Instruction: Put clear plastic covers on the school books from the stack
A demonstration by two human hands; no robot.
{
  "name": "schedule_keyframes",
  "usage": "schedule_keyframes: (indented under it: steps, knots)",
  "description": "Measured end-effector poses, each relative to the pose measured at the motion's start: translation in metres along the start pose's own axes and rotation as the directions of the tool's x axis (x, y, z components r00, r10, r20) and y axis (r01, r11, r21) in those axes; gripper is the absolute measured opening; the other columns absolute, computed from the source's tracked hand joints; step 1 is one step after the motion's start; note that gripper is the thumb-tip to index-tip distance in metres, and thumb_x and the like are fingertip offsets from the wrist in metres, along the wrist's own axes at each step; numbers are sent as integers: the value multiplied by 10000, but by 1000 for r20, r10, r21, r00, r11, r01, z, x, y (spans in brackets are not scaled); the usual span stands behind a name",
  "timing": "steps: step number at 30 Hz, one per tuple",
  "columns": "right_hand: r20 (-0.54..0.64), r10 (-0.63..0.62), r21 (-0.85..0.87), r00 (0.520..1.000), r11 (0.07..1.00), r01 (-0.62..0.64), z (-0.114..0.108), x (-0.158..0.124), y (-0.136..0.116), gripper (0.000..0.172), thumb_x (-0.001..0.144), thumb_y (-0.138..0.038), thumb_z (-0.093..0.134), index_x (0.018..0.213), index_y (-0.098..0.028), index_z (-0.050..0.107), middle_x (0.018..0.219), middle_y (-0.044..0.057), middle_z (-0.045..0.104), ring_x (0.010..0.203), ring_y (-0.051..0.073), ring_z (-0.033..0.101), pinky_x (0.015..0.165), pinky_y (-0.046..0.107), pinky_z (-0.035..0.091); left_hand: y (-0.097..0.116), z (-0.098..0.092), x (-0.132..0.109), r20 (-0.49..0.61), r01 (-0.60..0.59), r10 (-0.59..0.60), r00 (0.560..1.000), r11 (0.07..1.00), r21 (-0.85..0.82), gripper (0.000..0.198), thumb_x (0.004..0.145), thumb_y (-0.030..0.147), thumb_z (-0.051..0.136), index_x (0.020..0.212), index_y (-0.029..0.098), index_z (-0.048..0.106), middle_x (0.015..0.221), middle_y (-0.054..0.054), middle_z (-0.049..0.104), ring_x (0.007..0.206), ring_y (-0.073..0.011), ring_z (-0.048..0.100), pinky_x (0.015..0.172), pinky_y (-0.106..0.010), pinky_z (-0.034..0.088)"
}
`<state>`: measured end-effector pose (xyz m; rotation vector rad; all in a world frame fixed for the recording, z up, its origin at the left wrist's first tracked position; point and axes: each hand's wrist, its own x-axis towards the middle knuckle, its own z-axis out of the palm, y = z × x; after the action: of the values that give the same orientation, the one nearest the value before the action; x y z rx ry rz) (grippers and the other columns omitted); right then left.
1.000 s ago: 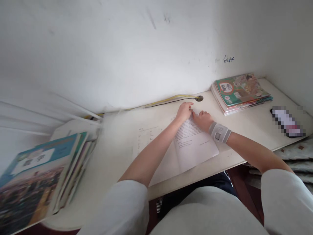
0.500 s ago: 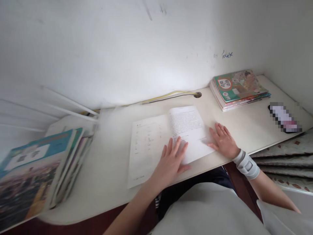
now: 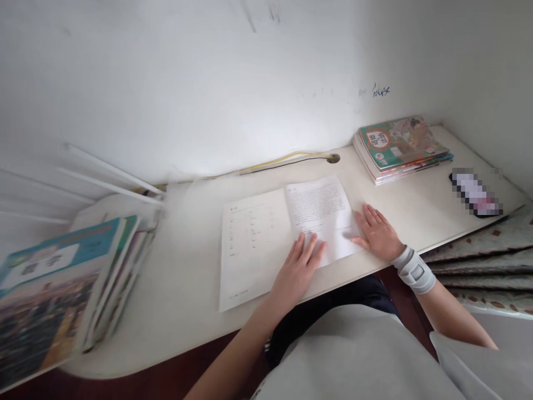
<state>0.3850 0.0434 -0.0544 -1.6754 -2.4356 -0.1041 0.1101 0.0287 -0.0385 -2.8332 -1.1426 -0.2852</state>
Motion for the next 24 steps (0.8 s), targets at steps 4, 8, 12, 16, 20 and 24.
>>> schedule_keyframes:
  steps: [4, 8, 12, 16, 20, 24]
  knots:
    - [13, 11, -11, 1000, 1000, -11, -2, 1, -1, 737, 885, -593, 348, 1373, -43, 392, 1449, 260, 320, 1380, 316, 248, 1072, 498, 300, -1, -4, 6, 36, -15, 15, 999, 1000, 1, 468, 887, 47, 336, 1325, 163, 456, 1444, -155, 389, 1376, -348, 227, 1057, -512, 361]
    - [27, 23, -17, 999, 1000, -23, -4, 1, -2, 754, 881, -600, 344, 1359, -21, 409, 1448, 261, 322, 1375, 318, 261, 1086, 476, 286, -2, -8, 10, 84, -24, 24, 996, 1000, -12, 432, 899, 69, 351, 1292, 182, 490, 1428, -138, 417, 1379, -359, 218, 1054, -553, 339]
    - [30, 21, -7, 999, 1000, -21, -4, 1, -2, 742, 882, -592, 355, 1369, -33, 396, 1451, 257, 320, 1384, 309, 241, 1081, 488, 286, -4, -11, 12, 102, -60, 65, 993, 997, -47, 444, 902, 54, 335, 1301, 189, 478, 1442, -133, 396, 1397, -339, 170, 1063, -540, 330]
    - [22, 24, -7, 999, 1000, -24, -5, 1, -2, 780, 878, -619, 324, 1367, -15, 393, 1445, 261, 328, 1374, 318, 262, 1082, 481, 287, -2, -12, 16, 120, -75, 80, 990, 996, -45, 419, 919, 79, 326, 1292, 188, 484, 1439, -135, 399, 1394, -353, 162, 1059, -554, 327]
    - [19, 18, -1, 1000, 1000, -18, -4, 1, -2, 782, 875, -616, 339, 1366, -9, 392, 1445, 264, 325, 1375, 314, 263, 1087, 473, 283, 0, -13, 19, 112, -94, 101, 989, 994, -63, 406, 922, 92, 346, 1292, 186, 483, 1442, -137, 394, 1396, -351, 149, 1060, -547, 334]
    - [-4, 13, 5, 1000, 1000, -13, -1, 1, -1, 782, 874, -622, 333, 1363, -14, 396, 1440, 262, 337, 1378, 313, 255, 1085, 477, 288, 0, -13, 19, 91, -88, 94, 991, 993, -72, 407, 914, 71, 347, 1287, 158, 485, 1448, -158, 378, 1390, -364, 152, 1056, -549, 336]
